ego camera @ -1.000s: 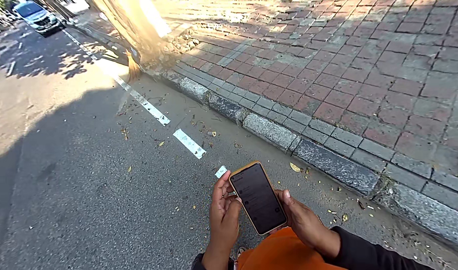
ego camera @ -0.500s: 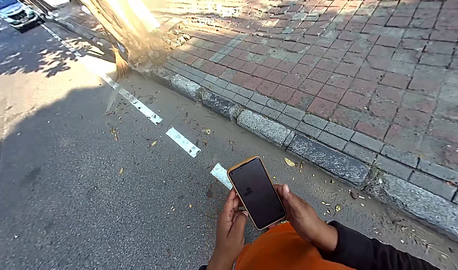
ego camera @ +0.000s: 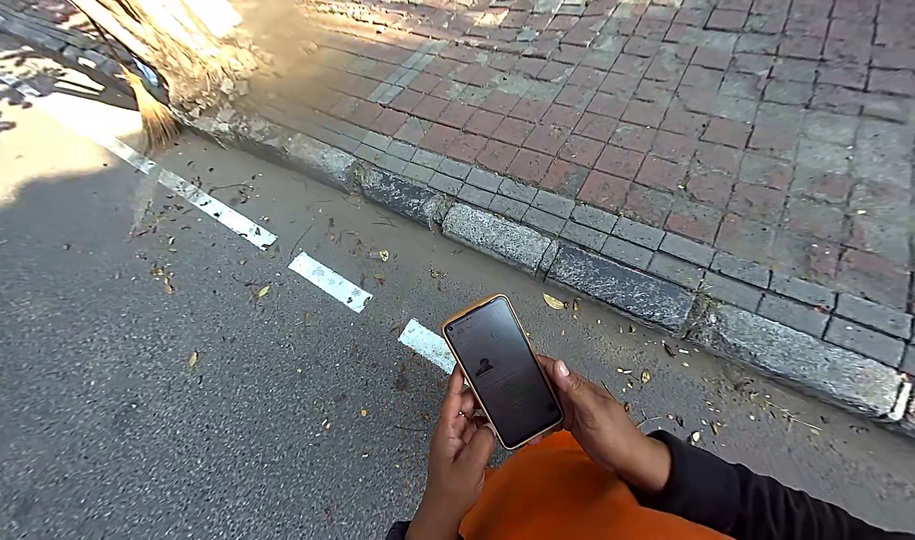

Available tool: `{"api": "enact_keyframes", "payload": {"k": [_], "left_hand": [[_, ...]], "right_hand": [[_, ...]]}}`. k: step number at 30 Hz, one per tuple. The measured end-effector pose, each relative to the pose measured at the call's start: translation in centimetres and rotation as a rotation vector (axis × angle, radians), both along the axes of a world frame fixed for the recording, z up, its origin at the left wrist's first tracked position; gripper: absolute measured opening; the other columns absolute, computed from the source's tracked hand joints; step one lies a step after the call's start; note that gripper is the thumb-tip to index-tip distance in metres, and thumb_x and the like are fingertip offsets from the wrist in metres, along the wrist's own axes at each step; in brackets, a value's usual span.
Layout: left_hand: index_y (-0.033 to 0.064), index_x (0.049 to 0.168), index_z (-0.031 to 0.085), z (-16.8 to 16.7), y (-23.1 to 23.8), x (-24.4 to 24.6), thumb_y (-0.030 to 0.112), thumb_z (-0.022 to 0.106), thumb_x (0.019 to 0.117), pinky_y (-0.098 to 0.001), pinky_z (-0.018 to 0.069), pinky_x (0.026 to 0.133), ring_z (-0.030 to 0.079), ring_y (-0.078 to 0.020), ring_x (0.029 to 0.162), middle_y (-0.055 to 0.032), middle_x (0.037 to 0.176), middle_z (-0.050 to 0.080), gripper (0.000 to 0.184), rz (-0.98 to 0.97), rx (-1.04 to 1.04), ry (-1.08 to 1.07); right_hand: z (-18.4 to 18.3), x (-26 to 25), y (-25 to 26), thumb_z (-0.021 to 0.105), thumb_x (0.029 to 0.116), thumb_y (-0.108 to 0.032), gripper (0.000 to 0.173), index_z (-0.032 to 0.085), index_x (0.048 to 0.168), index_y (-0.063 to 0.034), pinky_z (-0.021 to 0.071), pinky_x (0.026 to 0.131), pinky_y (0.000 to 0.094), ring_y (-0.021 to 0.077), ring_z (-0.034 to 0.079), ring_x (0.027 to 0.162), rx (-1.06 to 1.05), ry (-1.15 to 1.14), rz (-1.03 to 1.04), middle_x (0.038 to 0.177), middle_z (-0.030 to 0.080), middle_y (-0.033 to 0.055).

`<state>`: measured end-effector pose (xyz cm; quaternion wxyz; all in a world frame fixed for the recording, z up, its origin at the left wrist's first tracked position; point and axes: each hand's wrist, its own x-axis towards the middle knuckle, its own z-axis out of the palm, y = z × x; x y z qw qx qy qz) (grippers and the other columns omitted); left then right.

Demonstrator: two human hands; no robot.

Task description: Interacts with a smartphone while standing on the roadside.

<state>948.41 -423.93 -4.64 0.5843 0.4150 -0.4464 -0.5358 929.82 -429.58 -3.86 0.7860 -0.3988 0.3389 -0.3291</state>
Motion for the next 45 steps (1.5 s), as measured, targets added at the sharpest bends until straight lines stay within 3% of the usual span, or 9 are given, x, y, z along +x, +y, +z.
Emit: {"api": "enact_keyframes", "payload": {"k": [11, 22, 26, 30, 36, 40, 45], "left_hand": [[-0.0059, 0.157, 0.004, 1.2, 2.7, 4.3, -0.014, 0.044, 0.0860, -0.0365, 0.0557, 0.102, 0.068, -0.0144, 0.114, -0.0027, 0.126, 0.068, 0.082, -0.055, -0.076, 0.078], [-0.0052, 0.156, 0.010, 2.2, 8.3, 8.2, -0.016, 0.045, 0.0822, -0.0348, 0.0574, 0.099, 0.070, -0.0124, 0.109, 0.0010, 0.121, 0.070, 0.083, 0.039, -0.157, 0.101], [-0.0051, 0.156, 0.011, 2.5, 10.4, 9.2, -0.017, 0.045, 0.0801, -0.0350, 0.0574, 0.099, 0.070, -0.0127, 0.110, 0.0008, 0.121, 0.071, 0.084, 0.058, -0.168, 0.118], [-0.0068, 0.156, 0.010, 2.4, 11.9, 10.0, -0.017, 0.045, 0.0791, -0.0358, 0.0576, 0.099, 0.070, -0.0141, 0.110, -0.0023, 0.124, 0.070, 0.085, 0.074, -0.171, 0.124], [-0.0062, 0.156, 0.012, 2.0, 13.7, 10.8, -0.017, 0.046, 0.0788, -0.0355, 0.0577, 0.098, 0.070, -0.0140, 0.111, -0.0015, 0.124, 0.070, 0.085, 0.057, -0.183, 0.118], [-0.0052, 0.157, 0.011, 1.6, 14.4, 11.0, -0.017, 0.047, 0.0802, -0.0365, 0.0569, 0.100, 0.069, -0.0149, 0.113, -0.0027, 0.127, 0.068, 0.085, 0.033, -0.185, 0.113], [-0.0058, 0.156, 0.010, 1.7, 14.3, 10.3, -0.017, 0.047, 0.0809, -0.0359, 0.0571, 0.099, 0.069, -0.0144, 0.112, -0.0023, 0.125, 0.070, 0.085, 0.047, -0.161, 0.099]], "right_hand": [[1.7, 3.9, 3.3, 0.034, 0.1085, -0.054, 0.066, 0.040, 0.152, -0.0048, 0.0652, 0.076, 0.0364, 0.0221, 0.074, 0.104, -0.064, -0.012, -0.002, 0.128, 0.069, 0.0103], [3.0, 7.9, 8.1, 0.037, 0.1082, -0.056, 0.070, 0.037, 0.154, -0.0039, 0.0649, 0.083, 0.0379, 0.0217, 0.072, 0.110, -0.166, -0.063, 0.091, 0.134, 0.066, 0.0093], [3.5, 9.0, 10.0, 0.036, 0.1085, -0.054, 0.069, 0.033, 0.157, -0.0059, 0.0655, 0.078, 0.0379, 0.0233, 0.073, 0.106, -0.166, -0.036, 0.128, 0.134, 0.066, 0.0101], [4.2, 9.8, 11.6, 0.035, 0.1083, -0.039, 0.061, 0.025, 0.162, -0.0107, 0.0652, 0.077, 0.0379, 0.0223, 0.072, 0.109, -0.160, 0.035, 0.166, 0.140, 0.061, 0.0090], [4.5, 10.8, 14.0, 0.043, 0.0981, -0.009, 0.066, 0.024, 0.162, -0.0092, 0.0656, 0.081, 0.0396, 0.0210, 0.071, 0.111, -0.152, 0.084, 0.128, 0.139, 0.061, 0.0085], [4.3, 11.1, 14.8, 0.048, 0.0953, 0.000, 0.068, 0.027, 0.160, -0.0076, 0.0664, 0.080, 0.0362, 0.0184, 0.072, 0.108, -0.175, 0.142, 0.104, 0.134, 0.064, 0.0074], [4.1, 10.7, 14.3, 0.052, 0.0932, 0.001, 0.071, 0.027, 0.159, -0.0061, 0.0665, 0.079, 0.0343, 0.0173, 0.073, 0.106, -0.189, 0.157, 0.106, 0.131, 0.066, 0.0075]]}}
